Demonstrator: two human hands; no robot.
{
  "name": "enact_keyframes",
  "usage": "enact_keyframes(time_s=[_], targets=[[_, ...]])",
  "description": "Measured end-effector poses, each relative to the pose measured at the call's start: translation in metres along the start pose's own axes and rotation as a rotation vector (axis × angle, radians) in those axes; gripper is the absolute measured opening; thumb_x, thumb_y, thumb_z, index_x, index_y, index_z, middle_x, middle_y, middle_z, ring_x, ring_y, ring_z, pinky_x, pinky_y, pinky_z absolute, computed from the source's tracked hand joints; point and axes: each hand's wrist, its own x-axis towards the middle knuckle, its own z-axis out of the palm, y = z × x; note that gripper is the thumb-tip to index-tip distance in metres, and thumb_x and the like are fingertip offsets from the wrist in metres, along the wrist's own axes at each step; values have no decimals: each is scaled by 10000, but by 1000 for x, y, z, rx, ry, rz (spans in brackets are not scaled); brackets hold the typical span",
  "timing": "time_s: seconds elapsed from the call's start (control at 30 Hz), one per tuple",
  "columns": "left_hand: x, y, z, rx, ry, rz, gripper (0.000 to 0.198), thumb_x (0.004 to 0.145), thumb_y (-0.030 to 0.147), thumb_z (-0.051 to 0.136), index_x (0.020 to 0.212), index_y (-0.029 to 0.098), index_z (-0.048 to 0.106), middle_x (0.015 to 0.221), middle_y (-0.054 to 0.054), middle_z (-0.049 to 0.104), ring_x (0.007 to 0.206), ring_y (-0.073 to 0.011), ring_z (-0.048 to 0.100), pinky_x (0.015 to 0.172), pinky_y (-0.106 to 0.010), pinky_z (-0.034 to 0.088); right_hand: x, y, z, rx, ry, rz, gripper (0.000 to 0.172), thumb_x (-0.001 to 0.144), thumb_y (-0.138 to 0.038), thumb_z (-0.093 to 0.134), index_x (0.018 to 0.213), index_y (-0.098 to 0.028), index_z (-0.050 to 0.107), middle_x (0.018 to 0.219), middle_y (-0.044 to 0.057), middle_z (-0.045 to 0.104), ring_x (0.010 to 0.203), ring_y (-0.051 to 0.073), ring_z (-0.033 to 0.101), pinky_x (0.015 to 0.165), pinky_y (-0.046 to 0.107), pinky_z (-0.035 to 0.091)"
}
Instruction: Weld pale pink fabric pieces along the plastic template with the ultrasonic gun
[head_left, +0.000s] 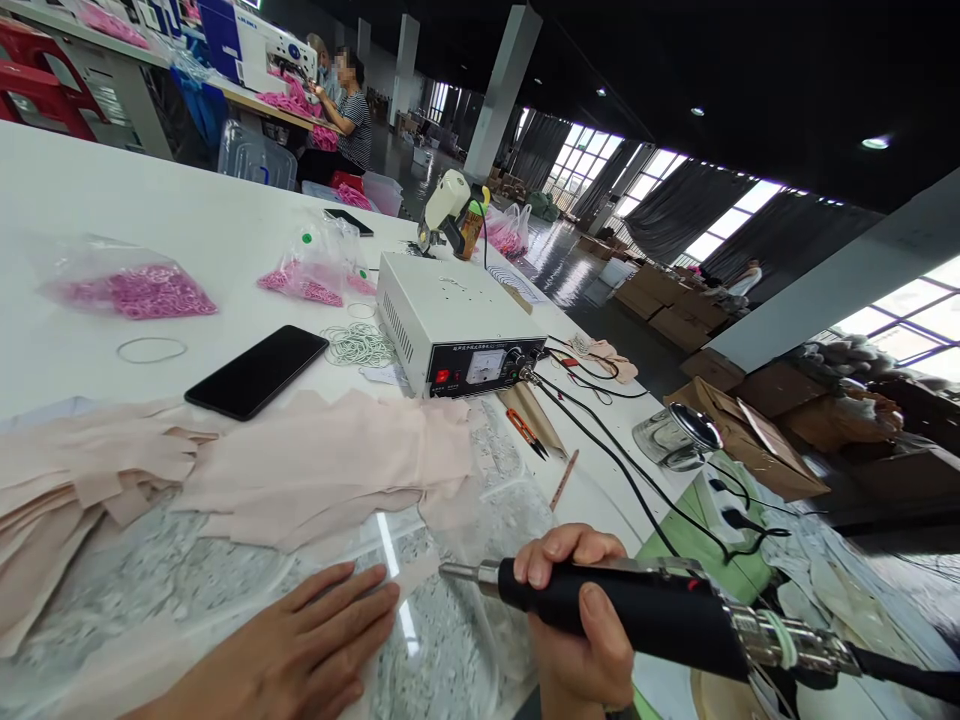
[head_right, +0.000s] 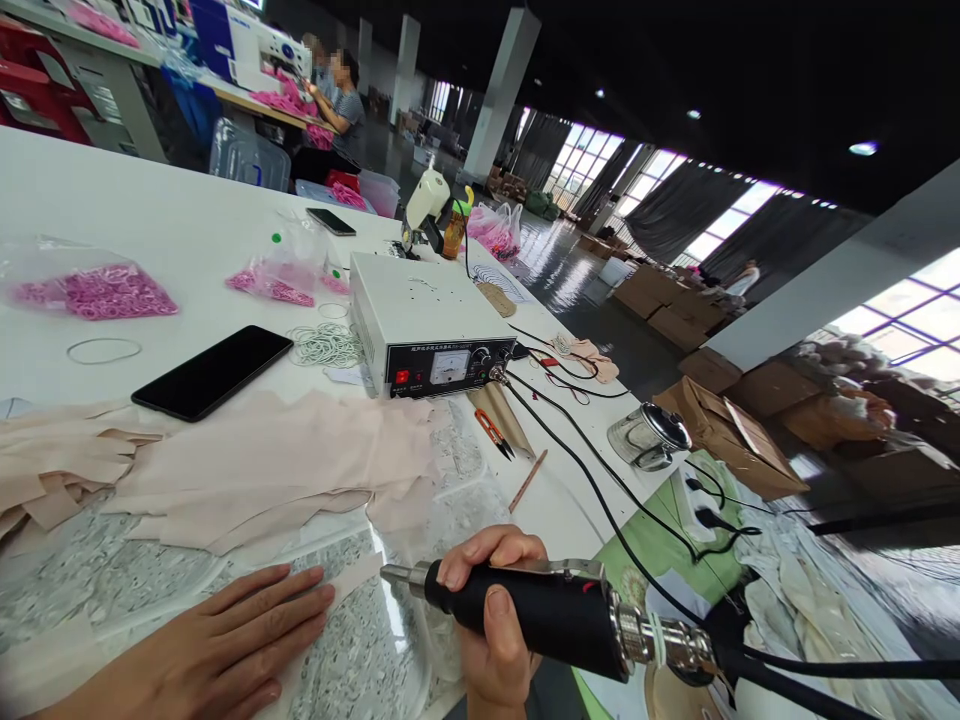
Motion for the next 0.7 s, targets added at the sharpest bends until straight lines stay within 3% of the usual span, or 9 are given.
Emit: enact_keyframes(time_s=[0.27, 0.7], targets=[[4, 2, -8, 112, 18, 42, 409, 1043, 185, 527, 1446, 212, 586, 1437, -1, 647, 1359, -153, 583, 1208, -292, 363, 3, 3, 1, 20, 26, -48, 131, 837, -334, 639, 900, -219, 646, 779, -7, 591, 542, 124, 588, 521, 294, 545], [2, 5, -7, 190, -7, 43, 387, 1061, 223, 514, 1437, 197, 601, 1471, -8, 620, 1310, -187, 626, 1133, -281, 470, 5, 9, 3, 14, -20, -30, 85, 853, -305, 644, 896, -232, 637, 791, -4, 597, 562, 139, 602, 541, 314, 551]])
